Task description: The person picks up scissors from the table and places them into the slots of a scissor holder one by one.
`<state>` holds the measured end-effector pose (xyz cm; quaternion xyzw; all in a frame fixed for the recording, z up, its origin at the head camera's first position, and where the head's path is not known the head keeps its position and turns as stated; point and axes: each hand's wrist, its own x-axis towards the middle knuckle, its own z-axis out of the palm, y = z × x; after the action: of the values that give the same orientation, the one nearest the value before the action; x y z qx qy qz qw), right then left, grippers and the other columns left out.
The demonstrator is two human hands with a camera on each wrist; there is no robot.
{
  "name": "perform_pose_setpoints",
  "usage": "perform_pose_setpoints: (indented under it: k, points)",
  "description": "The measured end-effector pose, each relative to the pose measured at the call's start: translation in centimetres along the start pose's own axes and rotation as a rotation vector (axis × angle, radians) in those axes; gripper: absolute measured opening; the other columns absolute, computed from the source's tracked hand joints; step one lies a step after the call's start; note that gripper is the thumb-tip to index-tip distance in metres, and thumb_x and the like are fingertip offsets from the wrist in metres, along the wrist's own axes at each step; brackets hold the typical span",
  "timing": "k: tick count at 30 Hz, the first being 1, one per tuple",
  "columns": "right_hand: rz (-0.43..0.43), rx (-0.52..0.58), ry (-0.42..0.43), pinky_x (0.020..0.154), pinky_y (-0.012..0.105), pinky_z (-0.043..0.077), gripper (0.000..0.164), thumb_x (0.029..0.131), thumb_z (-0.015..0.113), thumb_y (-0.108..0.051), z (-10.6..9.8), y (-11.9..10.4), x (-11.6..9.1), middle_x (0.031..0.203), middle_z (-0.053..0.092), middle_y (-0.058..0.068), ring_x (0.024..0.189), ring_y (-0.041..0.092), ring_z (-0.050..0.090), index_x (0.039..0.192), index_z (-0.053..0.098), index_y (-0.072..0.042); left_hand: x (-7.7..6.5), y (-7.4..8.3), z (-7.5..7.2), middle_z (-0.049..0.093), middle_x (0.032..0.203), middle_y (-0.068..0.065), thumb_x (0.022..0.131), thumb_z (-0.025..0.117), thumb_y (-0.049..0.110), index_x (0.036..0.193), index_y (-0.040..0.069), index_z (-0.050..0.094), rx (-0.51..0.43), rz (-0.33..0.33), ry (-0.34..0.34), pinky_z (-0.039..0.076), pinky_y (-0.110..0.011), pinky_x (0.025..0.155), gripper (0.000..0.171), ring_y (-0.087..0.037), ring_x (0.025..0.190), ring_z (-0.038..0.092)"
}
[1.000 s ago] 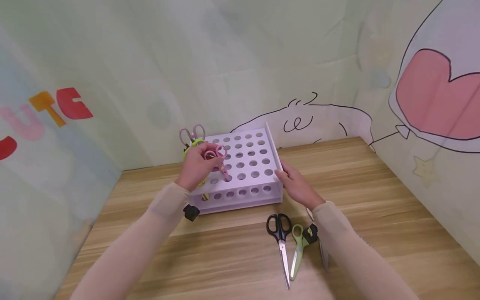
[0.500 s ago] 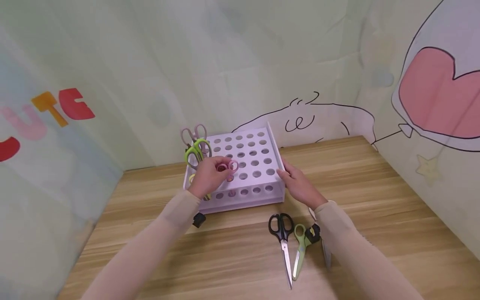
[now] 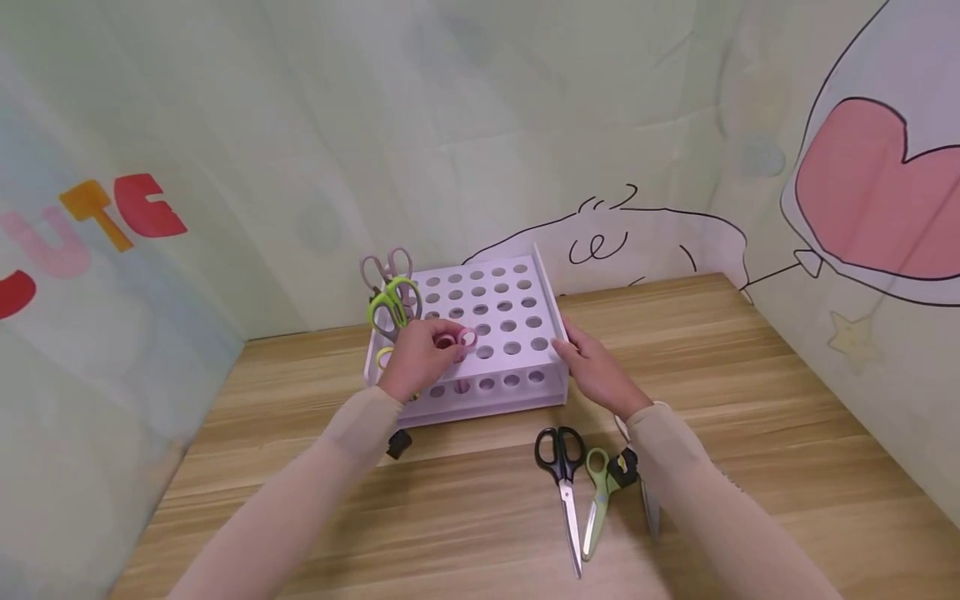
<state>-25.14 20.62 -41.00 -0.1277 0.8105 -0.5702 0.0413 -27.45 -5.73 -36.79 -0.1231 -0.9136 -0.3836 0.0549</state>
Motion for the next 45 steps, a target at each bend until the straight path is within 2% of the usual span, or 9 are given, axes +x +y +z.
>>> perform_pose_setpoints:
  k: [14,19,28,33,37,40,45]
  points:
    - [0.006,-0.003,-0.001,0.106,0.054,0.039,0.058,0.109,0.037,-0.031,0.1,-0.2,0.1,0.160,0.021,0.021,0.141,0.041,0.030,0.159,0.015,-0.011,-0.3,0.4,-0.1,0.069,0.099,-0.004,0.087,0.075,0.008,0.107,0.009,0.072,-0.017,-0.042,0.024,0.055,-0.031,0.081,0.021,-0.018,0.090,0.060]
    - [0.004,-0.004,-0.003,0.106,0.054,0.039,0.059,0.109,0.037,-0.032,0.0,0.0,0.1,0.160,0.022,0.019,0.142,0.040,0.030,0.159,0.015,-0.011,-0.4,0.5,-0.1,0.068,0.109,-0.008,0.085,0.076,0.007,0.117,0.006,0.069,-0.041,-0.030,0.027,0.053,-0.034,0.090,0.033,-0.021,0.098,0.061]
    - [0.024,-0.011,-0.001,0.106,0.053,0.040,0.059,0.109,0.037,-0.033,0.1,0.1,0.0,0.161,0.022,0.018,0.142,0.038,0.031,0.159,0.015,-0.013,-0.9,0.4,-0.1,0.058,0.132,-0.009,0.085,0.076,0.011,0.131,0.009,0.060,-0.030,0.068,0.029,0.046,-0.035,0.102,0.048,-0.023,0.119,0.054]
    - [0.023,-0.023,0.003,0.106,0.053,0.040,0.059,0.109,0.036,-0.032,0.0,-0.1,0.1,0.160,0.021,0.020,0.141,0.040,0.030,0.159,0.014,-0.011,-1.0,0.4,-0.2,0.055,0.134,-0.006,0.086,0.074,0.012,0.133,0.010,0.058,-0.065,0.108,0.045,0.042,-0.036,0.107,0.050,-0.022,0.124,0.050]
    - [0.025,-0.033,0.007,0.106,0.053,0.039,0.058,0.109,0.035,-0.032,-0.1,-0.2,0.1,0.161,0.020,0.020,0.142,0.041,0.030,0.159,0.013,-0.012,-1.1,0.4,-0.2,0.054,0.134,-0.006,0.084,0.073,0.010,0.132,0.009,0.058,-0.116,0.173,0.067,0.043,-0.038,0.107,0.051,-0.020,0.122,0.049]
    - [0.027,-0.036,0.004,0.106,0.053,0.039,0.059,0.109,0.035,-0.033,-0.1,-0.2,0.0,0.161,0.021,0.019,0.142,0.040,0.030,0.159,0.013,-0.013,-1.3,0.4,-0.2,0.053,0.133,-0.008,0.082,0.073,0.006,0.129,0.006,0.060,-0.164,0.225,0.103,0.046,-0.041,0.104,0.049,-0.021,0.124,0.048]
    - [0.052,-0.041,0.004,0.107,0.053,0.039,0.059,0.108,0.035,-0.037,0.1,0.0,0.1,0.161,0.021,0.016,0.143,0.037,0.029,0.160,0.014,-0.016,-1.8,0.6,0.0,0.051,0.130,-0.012,0.081,0.073,-0.001,0.118,0.001,0.063,-0.215,0.312,0.228,0.055,-0.041,0.090,0.038,-0.025,0.124,0.047]
